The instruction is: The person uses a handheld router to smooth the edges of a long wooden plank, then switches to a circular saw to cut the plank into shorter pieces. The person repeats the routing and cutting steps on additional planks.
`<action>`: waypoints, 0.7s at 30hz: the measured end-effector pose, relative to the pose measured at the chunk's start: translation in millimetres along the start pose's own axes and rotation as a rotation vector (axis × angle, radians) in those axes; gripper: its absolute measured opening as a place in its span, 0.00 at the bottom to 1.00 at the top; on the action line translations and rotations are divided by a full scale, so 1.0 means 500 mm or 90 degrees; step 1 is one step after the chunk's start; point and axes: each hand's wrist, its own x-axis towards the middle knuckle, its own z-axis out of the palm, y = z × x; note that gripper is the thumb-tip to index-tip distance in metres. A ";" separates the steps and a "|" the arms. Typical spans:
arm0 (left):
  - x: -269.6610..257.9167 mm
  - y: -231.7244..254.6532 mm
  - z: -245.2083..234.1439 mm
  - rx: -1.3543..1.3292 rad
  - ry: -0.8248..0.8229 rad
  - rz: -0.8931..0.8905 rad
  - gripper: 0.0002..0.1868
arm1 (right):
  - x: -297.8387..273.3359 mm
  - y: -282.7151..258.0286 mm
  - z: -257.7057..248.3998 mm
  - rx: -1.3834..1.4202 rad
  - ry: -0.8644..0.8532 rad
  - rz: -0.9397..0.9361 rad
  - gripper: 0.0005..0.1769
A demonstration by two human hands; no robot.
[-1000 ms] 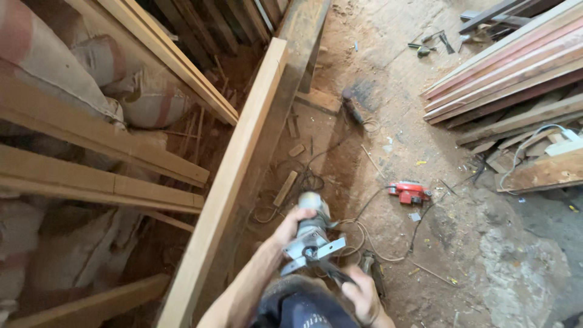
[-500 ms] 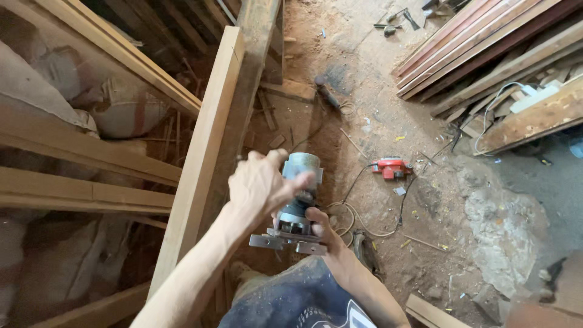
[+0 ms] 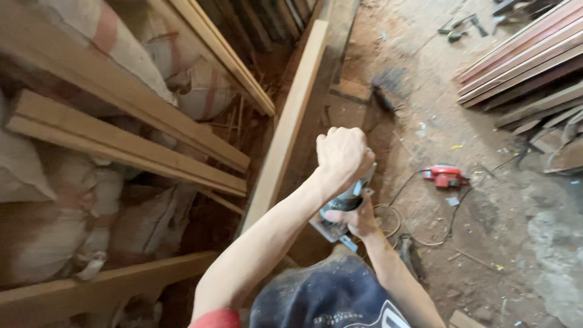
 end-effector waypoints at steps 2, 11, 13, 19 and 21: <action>-0.009 -0.009 -0.010 0.014 0.039 0.031 0.10 | 0.000 -0.002 0.024 -0.044 0.020 0.014 0.26; 0.010 -0.225 -0.014 -0.290 0.191 -0.126 0.20 | 0.120 -0.012 0.026 -0.176 0.172 0.004 0.41; 0.017 -0.311 0.028 -0.065 0.250 -0.225 0.25 | 0.176 -0.008 0.013 -0.245 0.235 -0.026 0.49; -0.035 -0.449 0.228 -0.128 -0.051 -0.386 0.36 | 0.381 0.027 0.014 -0.363 0.310 -0.162 0.53; -0.076 -0.446 0.263 -0.090 -0.056 -0.395 0.30 | 0.425 0.049 0.040 -0.403 0.333 -0.197 0.54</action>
